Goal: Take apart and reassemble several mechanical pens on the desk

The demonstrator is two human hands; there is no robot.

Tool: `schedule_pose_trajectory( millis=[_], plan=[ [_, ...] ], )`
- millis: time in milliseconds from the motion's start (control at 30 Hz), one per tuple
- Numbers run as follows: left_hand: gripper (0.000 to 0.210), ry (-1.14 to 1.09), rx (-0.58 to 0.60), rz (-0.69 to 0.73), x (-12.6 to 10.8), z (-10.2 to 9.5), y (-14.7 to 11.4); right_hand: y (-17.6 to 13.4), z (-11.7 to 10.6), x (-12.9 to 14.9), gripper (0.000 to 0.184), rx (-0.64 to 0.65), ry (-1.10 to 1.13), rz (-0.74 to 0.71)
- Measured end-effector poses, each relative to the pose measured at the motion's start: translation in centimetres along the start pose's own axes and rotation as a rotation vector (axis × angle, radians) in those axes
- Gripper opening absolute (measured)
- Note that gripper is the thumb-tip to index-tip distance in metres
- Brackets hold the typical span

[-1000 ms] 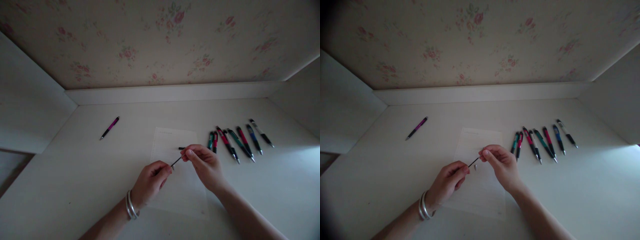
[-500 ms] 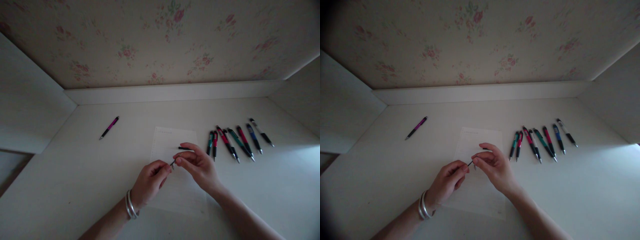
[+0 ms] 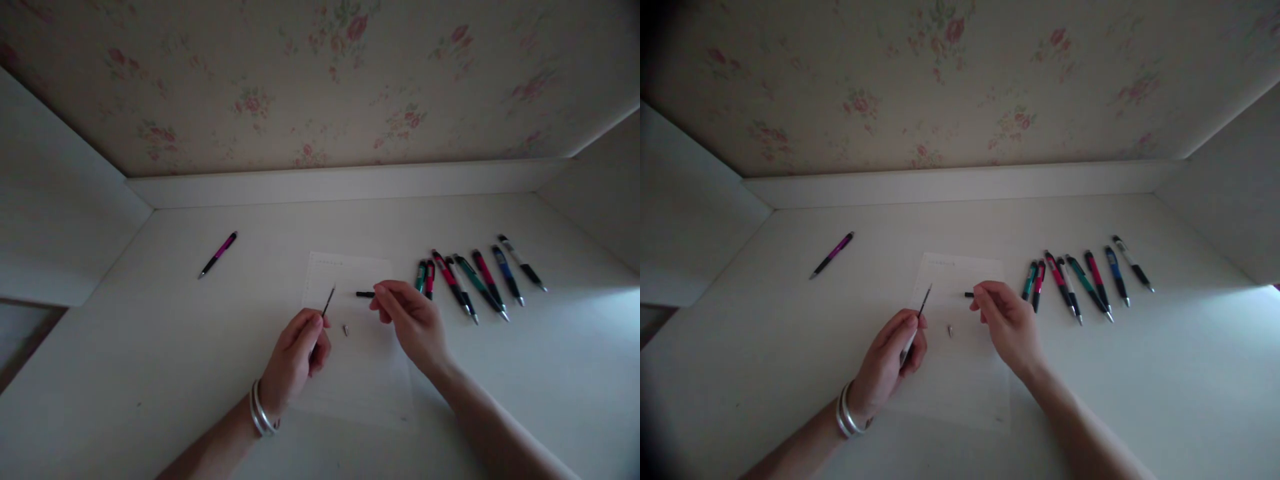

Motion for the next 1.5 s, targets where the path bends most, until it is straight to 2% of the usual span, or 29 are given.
schedule_pose_trajectory(
  millis=[167, 267, 400, 467, 600, 700, 867, 967, 1100, 1200, 1367, 1500],
  plan=[
    [0.032, -0.097, 0.068, -0.017, 0.2, 0.0, 0.0, 0.8, -0.8, -0.6, 0.026, -0.085, -0.328, -0.166],
    [0.03, -0.166, 0.091, -0.012, 0.1, 0.0, 0.0, 1.1, -1.3, -0.6, 0.029, -0.143, -0.402, -0.191],
    [0.031, -0.209, 0.059, -0.041, -0.1, 0.0, -0.2, 1.7, -1.9, -0.6, 0.03, -0.208, -0.494, -0.262],
    [0.033, -0.205, 0.026, -0.032, -0.2, -0.1, -0.2, 1.9, -1.9, -0.5, 0.028, -0.16, -0.592, -0.377],
    [0.032, -0.183, 0.0, 0.023, -0.3, -0.3, -0.3, 1.7, -1.3, -0.6, 0.027, 0.031, -0.892, -0.634],
    [0.03, -0.167, 0.01, 0.019, -0.1, -0.3, -0.4, 1.5, -0.9, -1.1, 0.024, 0.092, -1.01, -0.686],
    [0.033, -0.169, 0.01, -0.004, -0.1, 0.0, -0.5, 1.2, -0.5, -1.4, 0.029, 0.123, -0.992, -0.685],
    [0.032, -0.238, 0.008, -0.011, -0.3, 0.4, -0.6, 1.1, -0.5, -1.4, 0.03, 0.098, -0.914, -0.652],
    [0.044, -0.265, 0.023, -0.053, 0.2, 0.5, -0.6, 0.7, -0.4, -1.1, 0.03, 0.061, -0.771, -0.528],
    [0.046, -0.147, 0.04, -0.058, 0.5, 0.4, -0.5, 0.2, -0.4, -0.9, 0.03, 0.039, -0.556, -0.311],
    [0.036, -0.076, 0.145, -0.078, 0.3, 1.1, -1.0, -1.2, 0.5, -0.6, 0.036, 0.065, 0.029, 0.121],
    [0.036, -0.08, 0.215, -0.161, 0.5, 1.8, -1.4, -2.2, 1.2, -0.7, 0.037, 0.044, 0.303, 0.328]
  ],
)
Point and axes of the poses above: each hand's wrist, its own y-axis towards the middle knuckle, its own z-axis out of the palm, x = y × z, the point moved 3 cm from there along y, towards the middle knuckle, and after that the axes turned 9 degrees about -x, right-handed, at the moved point
